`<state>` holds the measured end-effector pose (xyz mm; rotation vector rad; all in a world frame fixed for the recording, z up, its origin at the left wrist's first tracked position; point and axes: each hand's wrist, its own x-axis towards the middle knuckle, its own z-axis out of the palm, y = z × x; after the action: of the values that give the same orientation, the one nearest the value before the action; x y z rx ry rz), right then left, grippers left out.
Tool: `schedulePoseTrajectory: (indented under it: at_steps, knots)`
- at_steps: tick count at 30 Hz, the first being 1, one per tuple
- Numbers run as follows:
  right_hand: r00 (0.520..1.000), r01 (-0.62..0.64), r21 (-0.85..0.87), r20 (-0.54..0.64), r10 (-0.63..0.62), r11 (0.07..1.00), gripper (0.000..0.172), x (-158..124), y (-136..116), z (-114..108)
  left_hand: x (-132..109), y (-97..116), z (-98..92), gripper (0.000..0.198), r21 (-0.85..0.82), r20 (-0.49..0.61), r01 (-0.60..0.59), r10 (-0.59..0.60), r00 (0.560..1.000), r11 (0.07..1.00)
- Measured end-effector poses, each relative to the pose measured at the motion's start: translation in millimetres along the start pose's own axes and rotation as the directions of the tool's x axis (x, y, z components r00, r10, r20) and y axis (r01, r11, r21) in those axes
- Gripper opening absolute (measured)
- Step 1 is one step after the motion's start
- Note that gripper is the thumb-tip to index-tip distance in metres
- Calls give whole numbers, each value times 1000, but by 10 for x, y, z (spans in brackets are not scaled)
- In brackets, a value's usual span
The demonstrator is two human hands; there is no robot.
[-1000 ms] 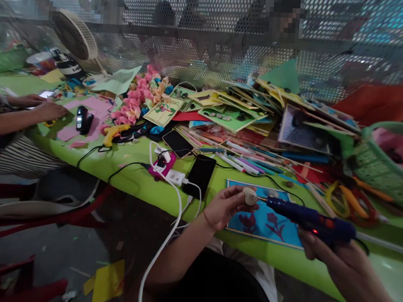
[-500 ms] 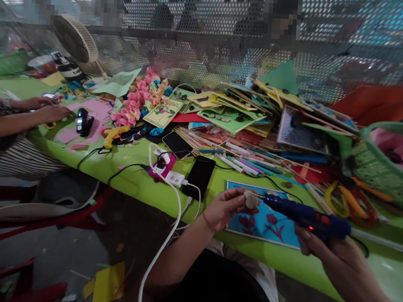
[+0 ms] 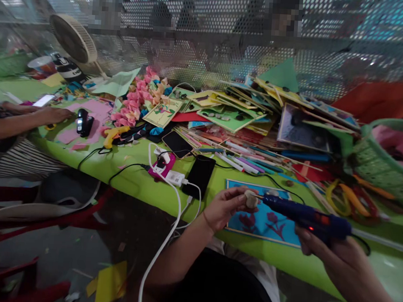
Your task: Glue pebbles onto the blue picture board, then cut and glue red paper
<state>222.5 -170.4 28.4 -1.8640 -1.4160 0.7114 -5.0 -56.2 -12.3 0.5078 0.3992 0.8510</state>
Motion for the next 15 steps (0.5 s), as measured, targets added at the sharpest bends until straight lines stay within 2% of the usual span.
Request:
schedulePoseTrajectory:
  at_steps: [5,10,15]
  knots:
    - [999,35,-14,12,-35,999,49,-40,-28,-30,-5,39,29,46,-19,-38,8,-9,999,1000]
    - [999,46,15,15,-46,999,41,-68,-70,-12,-16,67,42,50,-46,-33,23,-24,999,999]
    - [1000,-7,-5,-15,7,1000,50,-63,-28,-17,-22,69,36,49,-43,-28,30,-31,999,999]
